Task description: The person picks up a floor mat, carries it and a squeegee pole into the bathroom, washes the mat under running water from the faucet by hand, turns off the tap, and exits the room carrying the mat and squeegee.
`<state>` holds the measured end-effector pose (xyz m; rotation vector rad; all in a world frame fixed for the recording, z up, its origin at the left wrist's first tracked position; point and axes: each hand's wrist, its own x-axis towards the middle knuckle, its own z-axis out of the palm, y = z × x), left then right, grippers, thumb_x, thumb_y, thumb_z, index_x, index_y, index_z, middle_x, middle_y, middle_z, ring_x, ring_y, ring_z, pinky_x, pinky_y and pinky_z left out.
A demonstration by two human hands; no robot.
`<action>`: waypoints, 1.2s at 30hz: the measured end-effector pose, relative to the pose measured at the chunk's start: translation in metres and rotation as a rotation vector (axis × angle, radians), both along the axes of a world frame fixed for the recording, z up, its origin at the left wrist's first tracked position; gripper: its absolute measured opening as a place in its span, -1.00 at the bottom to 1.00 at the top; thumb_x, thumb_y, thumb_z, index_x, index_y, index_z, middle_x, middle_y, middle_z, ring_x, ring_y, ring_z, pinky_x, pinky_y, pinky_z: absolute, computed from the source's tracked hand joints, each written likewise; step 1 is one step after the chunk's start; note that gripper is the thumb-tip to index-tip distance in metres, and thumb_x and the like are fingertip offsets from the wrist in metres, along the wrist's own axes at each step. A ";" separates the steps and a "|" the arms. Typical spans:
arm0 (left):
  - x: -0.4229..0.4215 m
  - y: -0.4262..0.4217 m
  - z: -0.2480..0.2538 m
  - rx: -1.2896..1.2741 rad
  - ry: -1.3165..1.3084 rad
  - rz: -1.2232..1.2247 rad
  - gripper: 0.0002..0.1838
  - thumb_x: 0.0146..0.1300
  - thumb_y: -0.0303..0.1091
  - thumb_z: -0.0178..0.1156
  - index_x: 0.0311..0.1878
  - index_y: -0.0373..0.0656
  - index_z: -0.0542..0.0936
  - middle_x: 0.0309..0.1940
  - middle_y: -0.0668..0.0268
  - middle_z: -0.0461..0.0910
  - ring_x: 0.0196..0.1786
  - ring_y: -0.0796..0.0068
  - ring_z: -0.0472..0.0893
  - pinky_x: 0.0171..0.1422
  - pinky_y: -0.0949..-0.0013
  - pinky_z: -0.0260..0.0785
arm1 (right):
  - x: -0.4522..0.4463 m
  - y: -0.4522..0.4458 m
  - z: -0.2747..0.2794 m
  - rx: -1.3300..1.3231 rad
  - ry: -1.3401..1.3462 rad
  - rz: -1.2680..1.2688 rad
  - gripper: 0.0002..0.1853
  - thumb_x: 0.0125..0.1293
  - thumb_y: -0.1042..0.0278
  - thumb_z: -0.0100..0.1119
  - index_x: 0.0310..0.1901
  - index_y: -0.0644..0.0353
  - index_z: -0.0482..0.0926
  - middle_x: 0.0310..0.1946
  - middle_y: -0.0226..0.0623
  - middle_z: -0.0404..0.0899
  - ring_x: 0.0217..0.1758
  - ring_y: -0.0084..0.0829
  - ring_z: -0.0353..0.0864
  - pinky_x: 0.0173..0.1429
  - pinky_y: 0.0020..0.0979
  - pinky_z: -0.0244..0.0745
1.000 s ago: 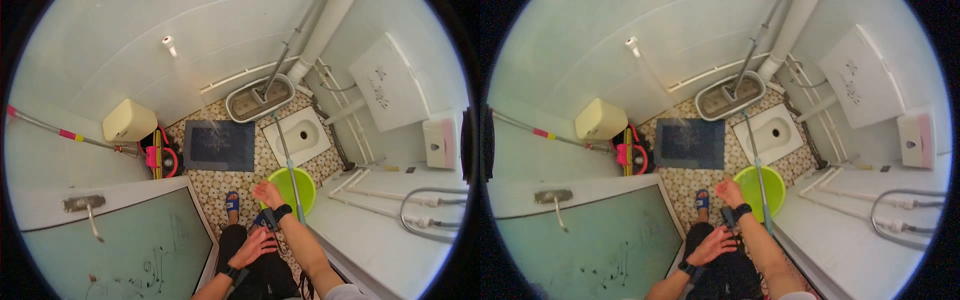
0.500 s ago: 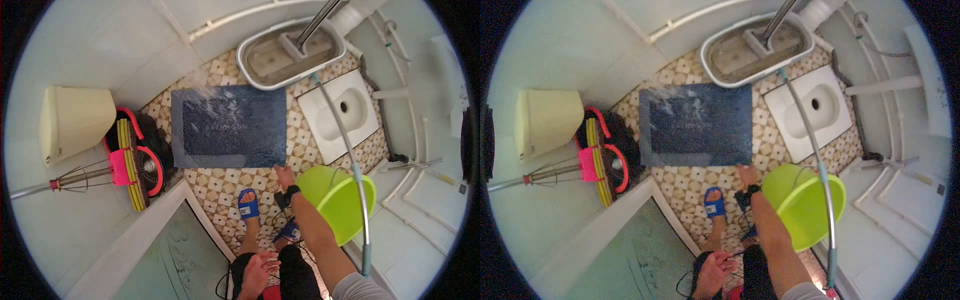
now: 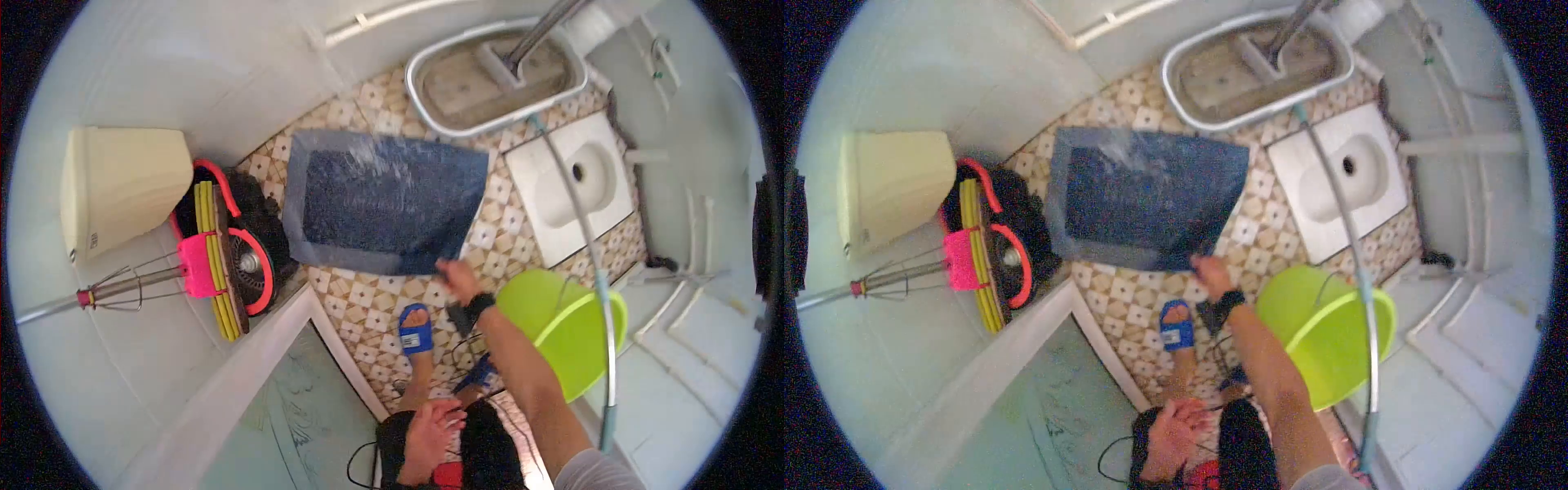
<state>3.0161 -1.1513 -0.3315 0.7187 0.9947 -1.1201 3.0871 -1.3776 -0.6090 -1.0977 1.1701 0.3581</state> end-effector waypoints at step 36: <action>0.457 -0.180 0.225 0.349 -1.230 -0.759 -0.59 0.31 -0.04 0.09 -0.14 -0.28 0.51 -0.59 0.28 0.49 -0.47 0.35 0.48 -0.27 0.21 0.32 | 0.334 -0.145 0.537 -1.051 -0.522 1.002 -0.73 0.09 0.26 0.20 -0.26 0.26 0.48 -0.22 0.08 0.52 -0.15 0.08 0.51 -0.14 -0.07 0.44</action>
